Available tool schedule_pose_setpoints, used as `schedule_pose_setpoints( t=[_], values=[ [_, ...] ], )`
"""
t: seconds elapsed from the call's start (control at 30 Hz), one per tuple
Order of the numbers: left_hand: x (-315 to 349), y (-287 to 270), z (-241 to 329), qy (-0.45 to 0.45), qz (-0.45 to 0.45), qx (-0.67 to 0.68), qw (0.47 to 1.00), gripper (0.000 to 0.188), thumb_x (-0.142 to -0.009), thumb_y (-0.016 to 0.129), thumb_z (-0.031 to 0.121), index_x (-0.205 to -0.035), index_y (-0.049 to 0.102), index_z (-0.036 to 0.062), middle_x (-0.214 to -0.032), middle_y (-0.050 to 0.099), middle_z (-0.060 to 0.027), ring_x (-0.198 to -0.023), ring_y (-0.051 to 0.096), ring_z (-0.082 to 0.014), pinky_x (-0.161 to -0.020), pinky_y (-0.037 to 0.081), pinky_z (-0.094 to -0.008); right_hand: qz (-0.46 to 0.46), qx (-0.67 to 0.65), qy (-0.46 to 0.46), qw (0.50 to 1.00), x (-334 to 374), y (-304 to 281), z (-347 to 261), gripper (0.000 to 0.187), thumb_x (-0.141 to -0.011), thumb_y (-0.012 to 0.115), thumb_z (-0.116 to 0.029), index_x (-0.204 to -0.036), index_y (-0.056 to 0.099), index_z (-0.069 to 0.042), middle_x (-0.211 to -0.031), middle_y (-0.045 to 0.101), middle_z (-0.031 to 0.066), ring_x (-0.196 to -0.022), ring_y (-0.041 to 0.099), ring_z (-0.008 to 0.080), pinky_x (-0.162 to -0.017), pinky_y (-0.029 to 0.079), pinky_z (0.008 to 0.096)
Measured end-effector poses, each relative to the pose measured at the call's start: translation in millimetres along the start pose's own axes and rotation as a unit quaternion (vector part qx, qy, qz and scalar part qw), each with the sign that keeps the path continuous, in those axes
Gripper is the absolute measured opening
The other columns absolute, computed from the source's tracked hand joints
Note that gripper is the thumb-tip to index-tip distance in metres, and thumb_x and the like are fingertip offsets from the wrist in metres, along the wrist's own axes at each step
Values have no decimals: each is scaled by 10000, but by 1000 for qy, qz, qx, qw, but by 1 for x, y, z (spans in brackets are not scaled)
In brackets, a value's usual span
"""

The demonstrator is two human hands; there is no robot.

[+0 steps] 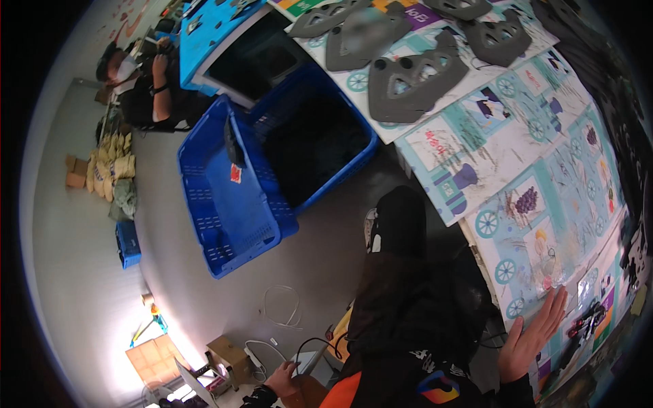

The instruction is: The person uses a glue spray gun to apply adhesive to several grey shoe upper components, moving between a stack of pieces and a work surface. The person then picks up a shoe component from a blue bin, brings it to a coworker at another bench, and returns to their station.

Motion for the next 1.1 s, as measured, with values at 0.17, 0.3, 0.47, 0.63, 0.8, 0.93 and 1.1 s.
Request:
schedule_pose_setpoints(
  t=[0.17, 0.3, 0.47, 0.63, 0.8, 0.93, 1.1],
  values=[
    [22, 47, -43, -225, 60, 276, 933, 452, -874, 739, 326, -1192, 712, 4, -891, 769, -133, -812, 755, -257, -755, 605, -361, 13, 1, 2, 1000, 4, 8, 1, 665, -1059, 357, -391, -1580, 270, 13, -1641, 264, 237, -1529, 222, 424, -1239, 139, 564],
    [26, 41, -33, -269, 89, 276, 918, 421, -871, 767, 321, -1157, 744, 13, -939, 775, -128, -856, 749, -191, -783, 599, -333, 8, 4, 2, 1000, 5, 1, 4, 672, -1060, 355, -403, -1580, 271, 14, -1638, 268, 239, -1529, 222, 426, -1239, 137, 563],
    [30, 56, -48, -277, 117, 311, 902, 421, -867, 765, 322, -1171, 745, 31, -971, 773, -136, -887, 744, -231, -809, 592, -369, -3, 5, -5, 1000, 1, 4, 5, 687, -1039, 359, -390, -1563, 270, 45, -1627, 268, 258, -1524, 219, 446, -1231, 139, 584],
    [20, 69, -70, -226, 110, 368, 895, 300, -937, 740, 139, -1193, 681, -4, -1026, 748, -89, -875, 716, -209, -759, 571, -346, 2, 12, -8, 1000, 1, 6, 3, 692, -1037, 357, -394, -1563, 266, 47, -1627, 268, 257, -1525, 220, 444, -1232, 138, 582],
    [13, 92, -94, -195, 120, 464, 856, 220, -940, 694, 25, -1147, 677, -49, -910, 725, -111, -765, 705, -184, -626, 551, -290, -9, 18, 2, 1000, 4, 8, 6, 700, -1038, 347, -394, -1575, 238, 41, -1639, 232, 265, -1537, 181, 446, -1236, 123, 582],
    [13, 98, -100, -207, 106, 431, 872, 266, -986, 622, 124, -1196, 645, -37, -967, 720, -128, -822, 705, -237, -680, 565, -335, 13, 18, -8, 1000, 3, 2, -5, 705, -1060, 322, -439, -1577, 252, 36, -1638, 256, 250, -1531, 214, 430, -1239, 137, 567],
    [-4, 130, -133, -185, 20, 663, 725, 408, -980, 444, 281, -1220, 613, -2, -1218, 643, -182, -1090, 591, -336, -887, 519, -491, 73, 42, -22, 996, 6, -3, -3, 701, -1055, 350, -467, -1531, 335, 47, -1550, 378, 307, -1470, 329, 461, -1210, 235, 562]
  ],
)
Point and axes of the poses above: each hand's wrist, its own x-axis away from the middle knuckle, its own y-axis out of the palm, z = x × y, the point moved 2 cm from there along -x, towards the middle knuckle
